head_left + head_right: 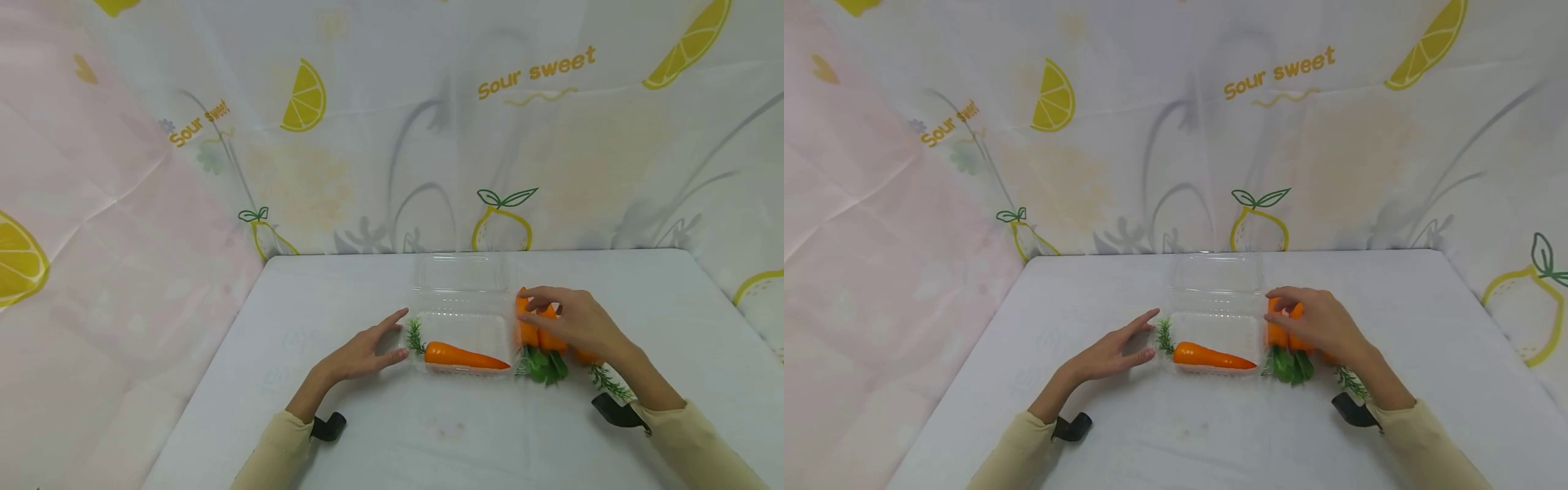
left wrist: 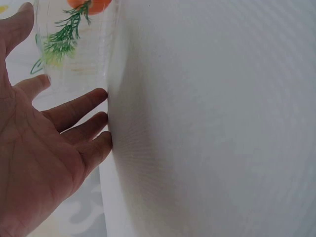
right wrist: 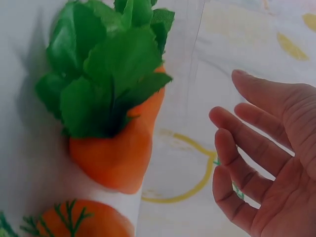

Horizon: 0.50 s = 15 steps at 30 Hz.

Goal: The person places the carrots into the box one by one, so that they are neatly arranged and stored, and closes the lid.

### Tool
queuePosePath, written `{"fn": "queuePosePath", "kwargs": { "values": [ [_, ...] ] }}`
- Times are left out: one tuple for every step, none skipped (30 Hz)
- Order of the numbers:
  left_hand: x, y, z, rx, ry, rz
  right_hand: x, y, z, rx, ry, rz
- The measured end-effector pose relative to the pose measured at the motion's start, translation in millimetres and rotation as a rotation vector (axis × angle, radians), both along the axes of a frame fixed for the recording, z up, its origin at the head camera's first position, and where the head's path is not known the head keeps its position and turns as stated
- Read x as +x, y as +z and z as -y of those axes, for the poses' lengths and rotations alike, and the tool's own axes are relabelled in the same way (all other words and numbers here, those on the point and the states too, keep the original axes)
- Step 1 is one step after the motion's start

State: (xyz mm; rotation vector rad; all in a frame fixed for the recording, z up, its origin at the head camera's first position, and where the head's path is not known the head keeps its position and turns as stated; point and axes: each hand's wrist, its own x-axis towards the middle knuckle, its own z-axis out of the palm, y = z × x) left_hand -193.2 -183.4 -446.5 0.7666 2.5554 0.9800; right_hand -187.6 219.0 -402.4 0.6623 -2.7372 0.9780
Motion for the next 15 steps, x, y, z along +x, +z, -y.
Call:
{"fn": "queuePosePath", "kwargs": {
  "values": [
    [0.2,0.4,0,0.0,0.002,0.002,0.1,-0.3,-2,0.005,-0.006,-0.004],
    [0.3,0.8,0,-0.001,0.003,0.003,0.2,-0.7,-5,0.01,-0.015,-0.008],
    [0.4,1.1,-1,-0.003,0.005,0.002,0.3,-1.0,-7,0.015,-0.021,-0.011],
    [0.3,1.1,-1,-0.005,0.007,0.003,0.6,-1.5,-9,0.022,-0.028,-0.016],
    [0.4,1.3,-1,-0.005,0.007,0.001,0.8,-1.9,-12,0.028,-0.038,-0.02],
    [0.5,1.1,-1,-0.007,0.008,-0.002,1.2,-2.3,-14,0.033,-0.049,-0.02],
    [0.3,0.7,-1,-0.01,0.009,-0.002,1.7,-2.8,-16,0.039,-0.06,-0.019],
    [0.0,0.0,-1,-0.011,0.009,-0.002,2.4,-3.1,-19,0.041,-0.069,-0.014],
    [-0.4,-0.9,-1,-0.012,0.01,-0.002,3.1,-3.3,-21,0.046,-0.079,-0.004],
    [-0.6,-1.7,-1,-0.012,0.01,0.0,3.6,-3.5,-23,0.049,-0.089,0.006],
    [-0.7,-2.5,0,-0.011,0.009,-0.001,4.4,-3.7,-26,0.049,-0.1,0.016],
    [-1.0,-3.3,0,-0.012,0.01,0.001,5.1,-3.8,-28,0.051,-0.105,0.025],
    [-1.3,-4.0,0,-0.012,0.011,0.003,5.7,-4.1,-30,0.053,-0.108,0.031],
    [-1.4,-4.5,0,-0.011,0.011,0.002,6.2,-4.4,-33,0.056,-0.111,0.034],
    [-1.4,-4.8,0,-0.011,0.011,0.001,6.6,-4.6,-35,0.06,-0.114,0.03]
  ]
}}
